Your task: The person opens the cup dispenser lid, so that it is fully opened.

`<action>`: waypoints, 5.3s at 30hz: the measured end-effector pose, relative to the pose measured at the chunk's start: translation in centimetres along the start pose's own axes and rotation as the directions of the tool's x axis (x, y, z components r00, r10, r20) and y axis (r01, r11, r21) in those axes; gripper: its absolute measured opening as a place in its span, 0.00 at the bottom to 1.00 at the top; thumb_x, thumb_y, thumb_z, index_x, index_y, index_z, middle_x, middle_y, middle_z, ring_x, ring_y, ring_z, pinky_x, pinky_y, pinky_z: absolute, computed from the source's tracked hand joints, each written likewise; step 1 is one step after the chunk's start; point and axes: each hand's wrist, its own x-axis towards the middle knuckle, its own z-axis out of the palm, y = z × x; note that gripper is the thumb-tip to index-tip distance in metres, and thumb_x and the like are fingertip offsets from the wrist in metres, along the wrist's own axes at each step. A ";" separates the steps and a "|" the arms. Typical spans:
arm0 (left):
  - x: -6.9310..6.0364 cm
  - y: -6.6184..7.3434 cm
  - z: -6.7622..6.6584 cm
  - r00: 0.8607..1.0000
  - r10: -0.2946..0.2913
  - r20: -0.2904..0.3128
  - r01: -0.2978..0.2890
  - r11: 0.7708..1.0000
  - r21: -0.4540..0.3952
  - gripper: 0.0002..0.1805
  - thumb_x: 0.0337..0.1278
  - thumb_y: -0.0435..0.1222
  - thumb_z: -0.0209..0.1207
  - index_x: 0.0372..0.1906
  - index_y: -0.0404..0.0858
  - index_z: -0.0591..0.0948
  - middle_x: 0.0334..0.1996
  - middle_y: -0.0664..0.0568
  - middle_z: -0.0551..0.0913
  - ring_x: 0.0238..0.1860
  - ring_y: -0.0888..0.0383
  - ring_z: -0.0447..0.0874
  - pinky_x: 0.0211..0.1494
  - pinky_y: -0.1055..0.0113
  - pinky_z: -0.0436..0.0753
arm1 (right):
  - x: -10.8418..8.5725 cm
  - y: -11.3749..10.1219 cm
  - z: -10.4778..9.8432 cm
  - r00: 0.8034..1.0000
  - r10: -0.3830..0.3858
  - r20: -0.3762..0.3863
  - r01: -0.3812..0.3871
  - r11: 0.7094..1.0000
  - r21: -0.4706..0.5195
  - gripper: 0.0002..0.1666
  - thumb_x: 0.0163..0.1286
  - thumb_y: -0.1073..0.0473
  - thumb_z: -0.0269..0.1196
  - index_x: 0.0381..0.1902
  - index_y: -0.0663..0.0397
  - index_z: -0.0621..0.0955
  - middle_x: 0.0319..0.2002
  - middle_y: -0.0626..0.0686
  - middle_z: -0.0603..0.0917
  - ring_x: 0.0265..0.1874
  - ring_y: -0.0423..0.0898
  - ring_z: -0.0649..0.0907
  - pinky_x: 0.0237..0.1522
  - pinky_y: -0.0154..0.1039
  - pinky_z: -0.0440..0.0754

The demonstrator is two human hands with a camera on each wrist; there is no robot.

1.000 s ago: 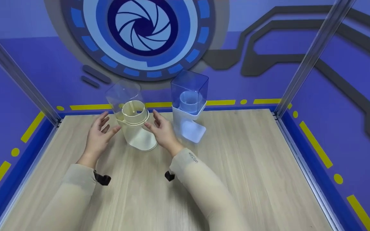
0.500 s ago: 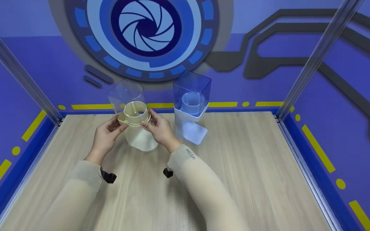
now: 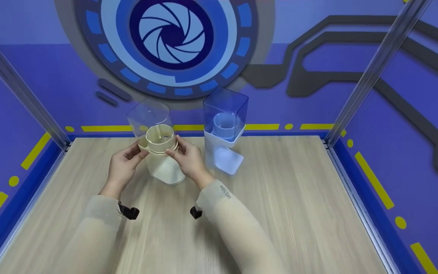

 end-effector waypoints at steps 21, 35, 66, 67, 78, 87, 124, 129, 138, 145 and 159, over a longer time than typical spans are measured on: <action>-1.5 -0.5 1.4 0.997 0.037 0.060 -0.033 0.997 -0.073 0.32 0.81 0.38 0.68 0.80 0.33 0.73 0.79 0.36 0.80 0.82 0.39 0.79 0.87 0.50 0.79 | -3.8 0.2 1.5 0.976 -0.014 -0.215 0.026 0.998 0.053 0.44 0.75 0.61 0.77 0.81 0.74 0.71 0.78 0.71 0.77 0.77 0.64 0.82 0.71 0.41 0.88; -3.6 -0.4 3.0 0.959 0.237 -0.154 -0.259 0.955 -0.143 0.17 0.70 0.30 0.76 0.59 0.30 0.89 0.62 0.39 0.85 0.69 0.41 0.87 0.72 0.64 0.90 | -5.6 0.5 2.0 0.959 -0.042 -0.281 0.048 0.999 0.015 0.46 0.74 0.59 0.79 0.82 0.69 0.74 0.78 0.67 0.81 0.73 0.62 0.86 0.74 0.45 0.87; -6.1 1.7 6.2 0.940 0.182 -0.288 -0.168 0.983 0.073 0.53 0.40 0.48 0.93 0.74 0.36 0.81 0.69 0.41 0.87 0.75 0.43 0.85 0.83 0.46 0.82 | -10.1 1.0 5.6 0.935 -0.201 -0.292 0.186 0.979 -0.079 0.27 0.79 0.70 0.65 0.73 0.60 0.82 0.70 0.61 0.83 0.72 0.59 0.81 0.72 0.60 0.87; -6.0 1.7 6.2 0.940 0.184 -0.287 -0.171 0.983 0.072 0.53 0.41 0.47 0.93 0.74 0.35 0.81 0.69 0.41 0.87 0.75 0.42 0.85 0.82 0.46 0.83 | -10.1 1.0 5.5 0.936 -0.194 -0.294 0.181 0.981 -0.070 0.26 0.79 0.70 0.64 0.73 0.61 0.82 0.70 0.61 0.83 0.73 0.60 0.81 0.72 0.60 0.87; -5.6 1.6 4.9 0.977 0.133 -0.168 -0.127 0.991 0.045 0.52 0.46 0.51 0.91 0.76 0.38 0.81 0.71 0.44 0.86 0.76 0.45 0.85 0.84 0.50 0.82 | -8.8 1.4 3.9 0.936 -0.095 -0.340 0.110 0.994 0.023 0.27 0.80 0.68 0.62 0.73 0.68 0.77 0.72 0.66 0.82 0.74 0.63 0.79 0.71 0.48 0.85; -5.2 1.5 3.3 0.988 0.153 0.037 -0.153 0.988 -0.013 0.47 0.47 0.48 0.91 0.74 0.43 0.84 0.68 0.49 0.89 0.73 0.48 0.87 0.82 0.52 0.84 | -7.8 1.6 2.1 0.934 -0.080 -0.348 0.112 0.991 0.073 0.39 0.87 0.60 0.61 0.88 0.63 0.65 0.88 0.65 0.66 0.82 0.65 0.73 0.84 0.61 0.75; -4.7 1.6 2.4 0.809 0.104 0.579 0.033 0.975 -0.220 0.51 0.58 0.37 0.84 0.82 0.28 0.71 0.75 0.33 0.80 0.76 0.46 0.80 0.83 0.66 0.78 | -4.3 -1.7 -6.0 0.896 -0.419 0.150 0.380 0.895 0.232 0.74 0.66 0.29 0.80 0.87 0.74 0.59 0.75 0.54 0.82 0.75 0.45 0.80 0.84 0.38 0.72; -5.5 1.4 3.4 0.834 0.092 0.544 0.048 0.970 -0.238 0.59 0.49 0.32 0.85 0.86 0.31 0.65 0.80 0.35 0.75 0.83 0.41 0.73 0.91 0.54 0.70 | -4.5 -2.2 -5.9 0.917 -0.371 0.147 0.353 0.926 0.133 0.83 0.55 0.22 0.83 0.87 0.72 0.61 0.71 0.52 0.80 0.71 0.47 0.79 0.81 0.37 0.74; -6.6 1.1 4.9 0.897 0.123 0.425 -0.050 0.982 -0.180 0.67 0.37 0.39 0.94 0.86 0.42 0.68 0.78 0.46 0.80 0.79 0.44 0.77 0.90 0.44 0.71 | -5.1 -2.3 -4.9 0.944 -0.323 0.071 0.316 0.945 0.087 0.84 0.45 0.17 0.84 0.77 0.74 0.67 0.63 0.58 0.78 0.64 0.50 0.78 0.73 0.35 0.78; -6.9 0.9 5.5 0.919 0.138 0.368 -0.081 0.983 -0.164 0.63 0.39 0.40 0.93 0.84 0.42 0.71 0.76 0.47 0.82 0.78 0.44 0.80 0.88 0.43 0.74 | -5.4 -1.9 -4.6 0.931 -0.356 0.082 0.346 0.931 0.115 0.76 0.54 0.22 0.84 0.78 0.72 0.67 0.70 0.70 0.81 0.70 0.53 0.82 0.76 0.39 0.78; -6.7 0.9 5.4 0.918 0.138 0.372 -0.082 0.983 -0.162 0.61 0.37 0.41 0.94 0.82 0.42 0.74 0.73 0.48 0.85 0.75 0.46 0.82 0.87 0.44 0.75 | -5.1 -1.9 -5.1 0.933 -0.344 0.107 0.337 0.938 0.078 0.74 0.49 0.24 0.87 0.78 0.64 0.71 0.68 0.69 0.84 0.67 0.46 0.86 0.75 0.36 0.83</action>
